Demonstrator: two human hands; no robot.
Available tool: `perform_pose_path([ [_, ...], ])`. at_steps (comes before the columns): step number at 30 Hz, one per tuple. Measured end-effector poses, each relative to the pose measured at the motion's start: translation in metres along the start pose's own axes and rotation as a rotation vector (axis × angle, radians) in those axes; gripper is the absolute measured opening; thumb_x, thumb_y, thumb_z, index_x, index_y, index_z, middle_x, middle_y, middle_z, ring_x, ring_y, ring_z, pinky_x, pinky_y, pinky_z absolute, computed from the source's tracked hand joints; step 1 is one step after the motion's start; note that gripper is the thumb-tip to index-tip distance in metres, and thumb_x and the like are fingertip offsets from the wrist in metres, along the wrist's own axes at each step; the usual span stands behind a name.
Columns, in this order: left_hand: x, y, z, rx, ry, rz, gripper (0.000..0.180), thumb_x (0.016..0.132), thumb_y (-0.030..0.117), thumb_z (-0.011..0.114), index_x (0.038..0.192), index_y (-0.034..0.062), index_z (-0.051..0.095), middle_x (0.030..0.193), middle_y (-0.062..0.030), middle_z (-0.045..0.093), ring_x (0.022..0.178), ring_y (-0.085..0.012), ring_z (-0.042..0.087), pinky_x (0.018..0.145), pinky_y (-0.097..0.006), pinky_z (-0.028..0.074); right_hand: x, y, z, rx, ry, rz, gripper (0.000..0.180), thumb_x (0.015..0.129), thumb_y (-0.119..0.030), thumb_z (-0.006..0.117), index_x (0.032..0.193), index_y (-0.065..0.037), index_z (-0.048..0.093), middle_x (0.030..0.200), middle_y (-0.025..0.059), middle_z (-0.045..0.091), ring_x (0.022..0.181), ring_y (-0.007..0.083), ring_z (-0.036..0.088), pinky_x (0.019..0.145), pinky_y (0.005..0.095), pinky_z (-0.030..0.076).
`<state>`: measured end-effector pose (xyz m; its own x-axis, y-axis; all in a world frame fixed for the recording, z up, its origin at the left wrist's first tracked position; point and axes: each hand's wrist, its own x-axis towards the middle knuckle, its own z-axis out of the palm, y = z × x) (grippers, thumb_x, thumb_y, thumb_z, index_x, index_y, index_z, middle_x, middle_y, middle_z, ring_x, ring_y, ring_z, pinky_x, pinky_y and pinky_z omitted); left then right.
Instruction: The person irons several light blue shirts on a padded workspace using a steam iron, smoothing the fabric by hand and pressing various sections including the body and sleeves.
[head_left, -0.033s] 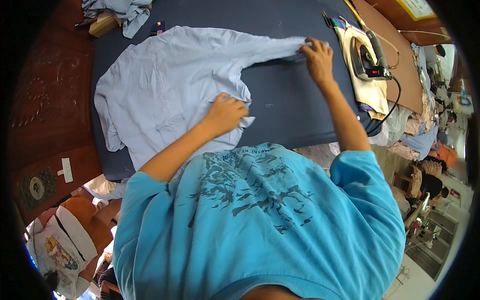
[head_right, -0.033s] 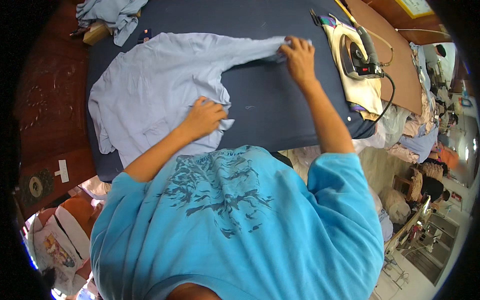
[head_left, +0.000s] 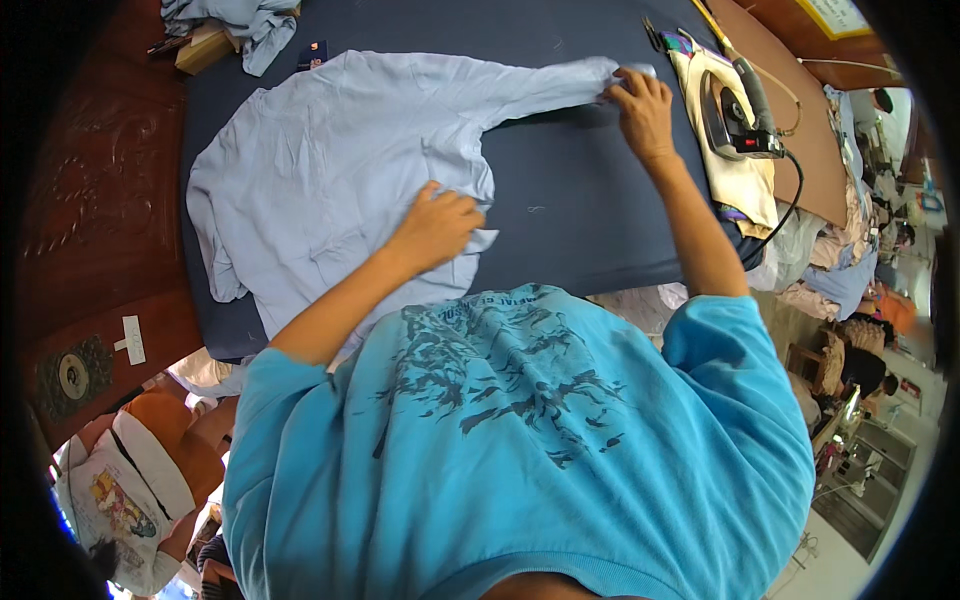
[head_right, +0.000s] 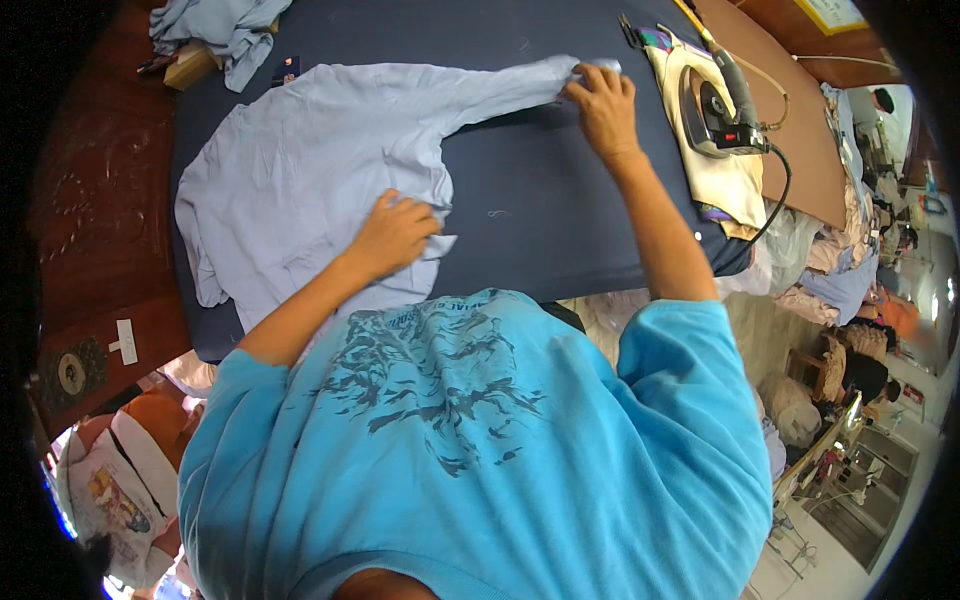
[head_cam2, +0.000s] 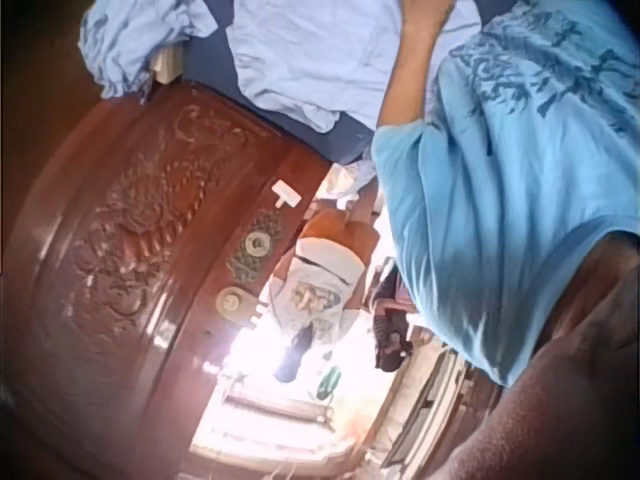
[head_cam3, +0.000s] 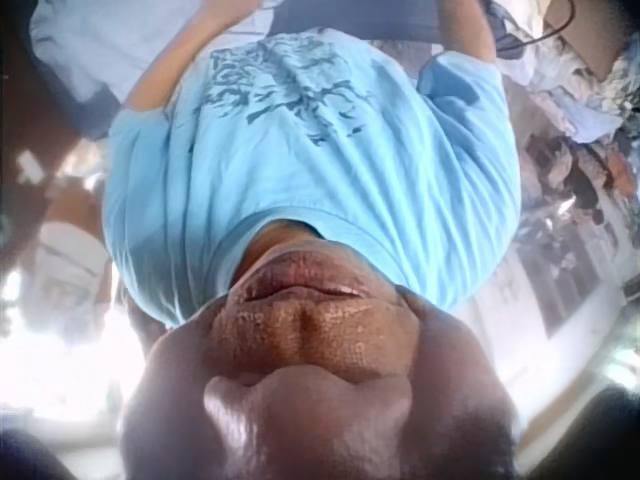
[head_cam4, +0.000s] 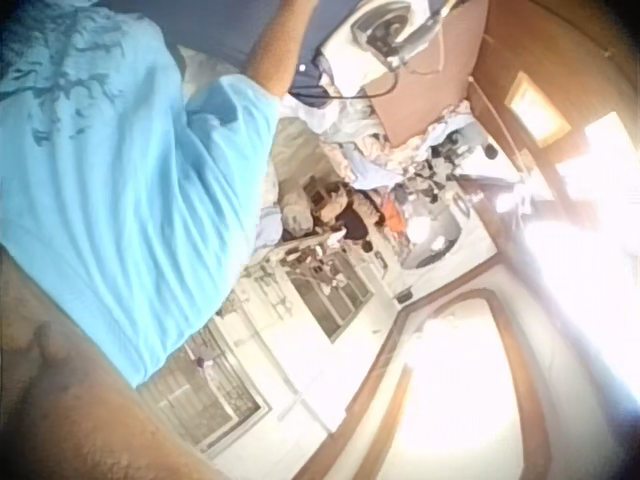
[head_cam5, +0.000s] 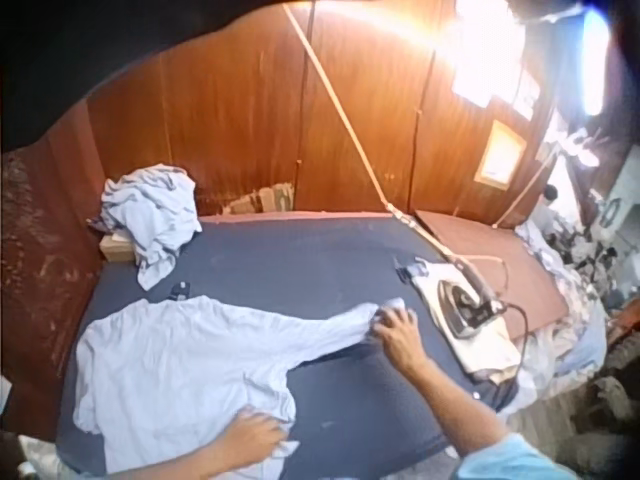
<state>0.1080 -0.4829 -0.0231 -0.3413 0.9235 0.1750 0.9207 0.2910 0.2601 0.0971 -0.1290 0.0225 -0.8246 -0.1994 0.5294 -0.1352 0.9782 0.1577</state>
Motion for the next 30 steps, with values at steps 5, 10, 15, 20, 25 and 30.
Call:
perform_pose_path([
  [5,-0.055,0.016,-0.023,-0.293,-0.278,-0.102,0.02,0.074,0.013,0.055,0.091,0.0112,0.065,0.081,-0.0052,0.062,0.074,-0.0212,0.058,0.079,-0.042,0.042,-0.038,0.02,-0.013,0.181,-0.592,0.043,0.015,0.077,-0.01,0.056,0.088,-0.016,0.064,0.096,0.0034,0.062,0.091,0.0228,0.056,0.082,0.0399,0.04],
  [10,0.008,-0.048,-0.049,-0.283,0.136,-0.342,0.026,0.081,0.012,0.048,0.102,0.006,0.064,0.094,-0.0128,0.066,0.075,-0.031,0.062,0.065,-0.041,0.049,-0.006,0.004,-0.006,0.501,-0.168,0.303,0.018,0.081,-0.023,0.058,0.093,-0.011,0.064,0.088,0.007,0.064,0.088,0.027,0.059,0.078,0.0426,0.043],
  [15,0.104,-0.174,-0.037,0.265,0.253,-0.375,0.035,0.081,0.01,0.047,0.114,0.0092,0.057,0.109,-0.0124,0.061,0.1,-0.0291,0.058,0.087,-0.044,0.042,0.053,-0.005,0.074,0.427,-0.163,0.287,0.028,0.081,-0.028,0.059,0.105,-0.013,0.062,0.106,0.0064,0.06,0.099,0.0284,0.056,0.084,0.0447,0.044],
  [20,0.159,-0.195,-0.053,0.362,-0.459,-0.745,0.042,0.076,0.01,0.051,0.118,0.0154,0.053,0.121,-0.0108,0.055,0.114,-0.0255,0.051,0.095,-0.045,0.036,0.047,0.027,0.091,0.143,-0.447,0.2,0.034,0.078,-0.032,0.064,0.107,-0.015,0.058,0.111,0.0066,0.055,0.113,0.0264,0.049,0.094,0.05,0.035],
  [25,0.121,-0.194,-0.01,0.517,0.359,-0.51,0.029,0.08,0.014,0.052,0.107,0.0148,0.059,0.107,-0.0042,0.061,0.101,-0.0238,0.057,0.088,-0.048,0.035,0.025,0.04,0.072,0.318,-0.05,0.147,0.033,0.079,-0.028,0.065,0.106,-0.014,0.054,0.116,0.004,0.052,0.113,0.0256,0.046,0.092,0.0441,0.035],
  [30,0.127,-0.072,0.01,-0.068,0.221,-0.372,0.027,0.077,0.019,0.059,0.102,0.0117,0.061,0.102,-0.0035,0.058,0.095,-0.0212,0.055,0.082,-0.04,0.041,-0.003,0.046,0.057,0.555,-0.129,0.036,0.018,0.079,-0.011,0.062,0.097,-0.013,0.061,0.107,0.0005,0.057,0.093,0.0226,0.052,0.08,0.0357,0.04],
])
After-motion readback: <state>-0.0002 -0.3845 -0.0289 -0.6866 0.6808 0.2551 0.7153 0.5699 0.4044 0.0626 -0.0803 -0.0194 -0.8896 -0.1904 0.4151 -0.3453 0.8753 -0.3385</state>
